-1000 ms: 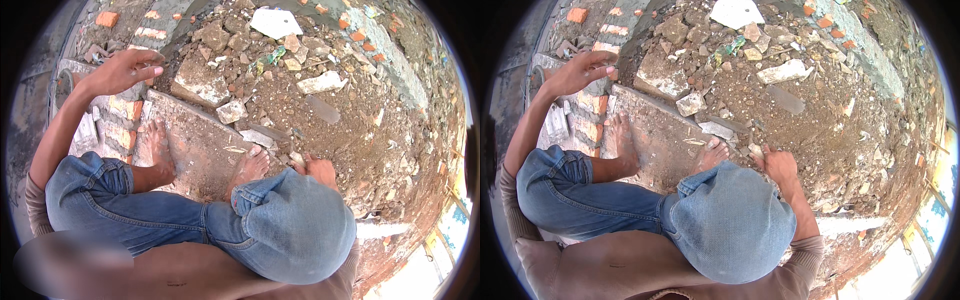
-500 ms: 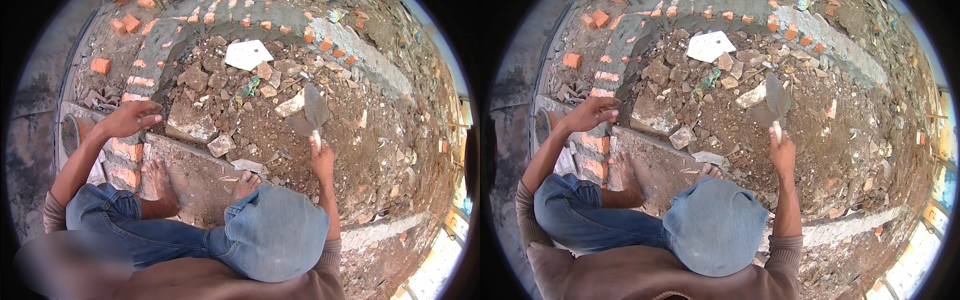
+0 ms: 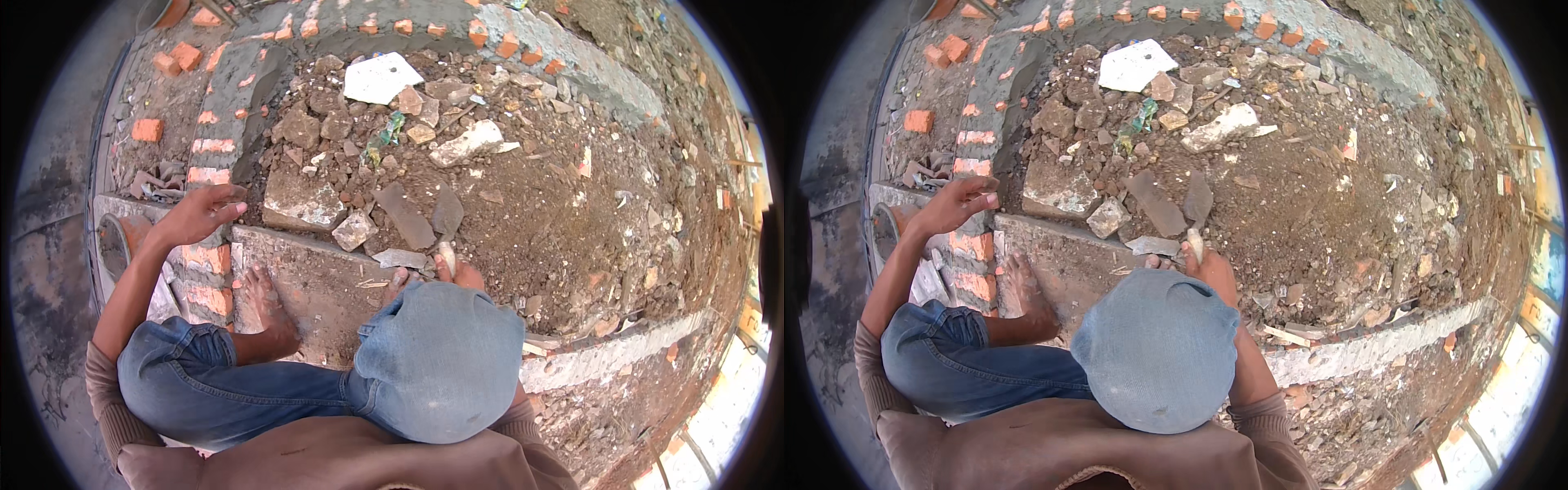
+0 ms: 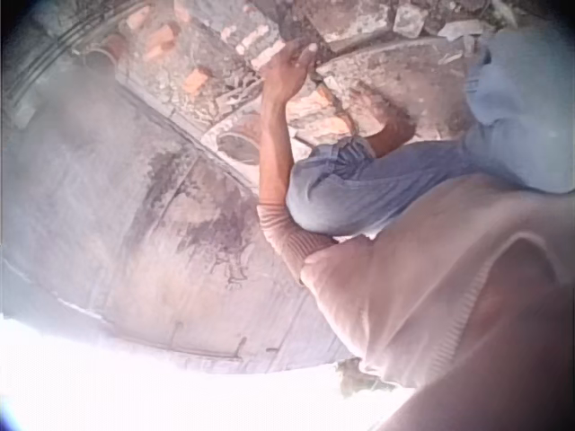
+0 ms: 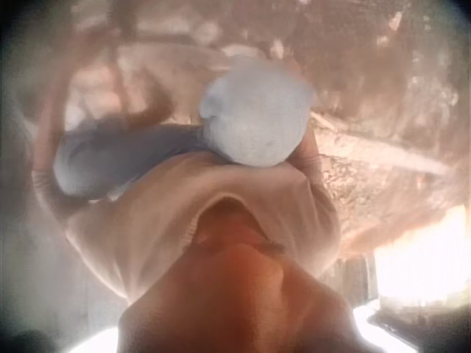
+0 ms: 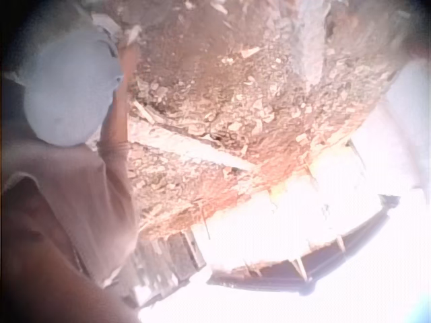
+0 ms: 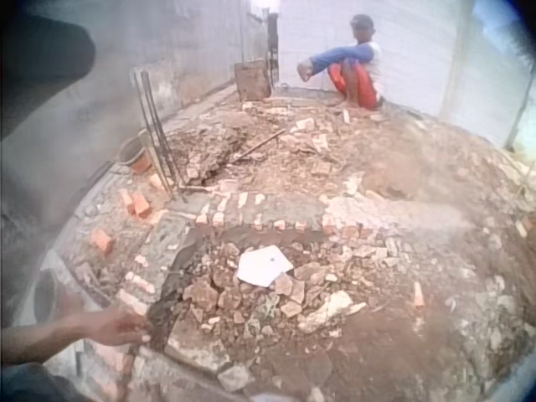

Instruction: The person uses a trowel to apply cement mortar onto a brick structure and then clears debris from the ground by hand and with the trowel.

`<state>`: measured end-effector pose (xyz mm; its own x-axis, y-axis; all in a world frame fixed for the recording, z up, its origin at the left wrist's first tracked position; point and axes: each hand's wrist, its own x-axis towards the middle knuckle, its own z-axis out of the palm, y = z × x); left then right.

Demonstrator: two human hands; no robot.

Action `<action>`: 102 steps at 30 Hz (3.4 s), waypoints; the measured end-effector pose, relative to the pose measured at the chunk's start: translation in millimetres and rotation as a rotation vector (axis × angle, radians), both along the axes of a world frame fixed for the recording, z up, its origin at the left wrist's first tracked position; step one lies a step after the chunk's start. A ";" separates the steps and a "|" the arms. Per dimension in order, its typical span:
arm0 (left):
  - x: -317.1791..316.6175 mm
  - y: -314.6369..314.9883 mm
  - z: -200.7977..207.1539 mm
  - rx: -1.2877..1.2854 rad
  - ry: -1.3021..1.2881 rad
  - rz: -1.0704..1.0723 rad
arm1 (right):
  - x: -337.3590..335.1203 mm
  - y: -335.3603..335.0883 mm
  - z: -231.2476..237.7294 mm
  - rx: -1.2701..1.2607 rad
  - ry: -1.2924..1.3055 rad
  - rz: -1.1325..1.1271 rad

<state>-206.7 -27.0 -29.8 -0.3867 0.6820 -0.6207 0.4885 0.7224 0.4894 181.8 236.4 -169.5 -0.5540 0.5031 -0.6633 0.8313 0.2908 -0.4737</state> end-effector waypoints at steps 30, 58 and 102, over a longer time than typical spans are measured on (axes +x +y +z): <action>73.6 119.4 -154.6 0.216 0.684 -0.518 | 71.6 97.1 4.4 0.734 0.025 -0.329; -88.6 32.6 18.5 -0.066 0.478 -0.099 | -3.7 482.9 -48.8 0.595 0.158 -0.936; -188.6 -8.2 -82.9 -0.236 0.180 -0.278 | 295.6 304.8 -30.9 0.784 -0.245 -0.733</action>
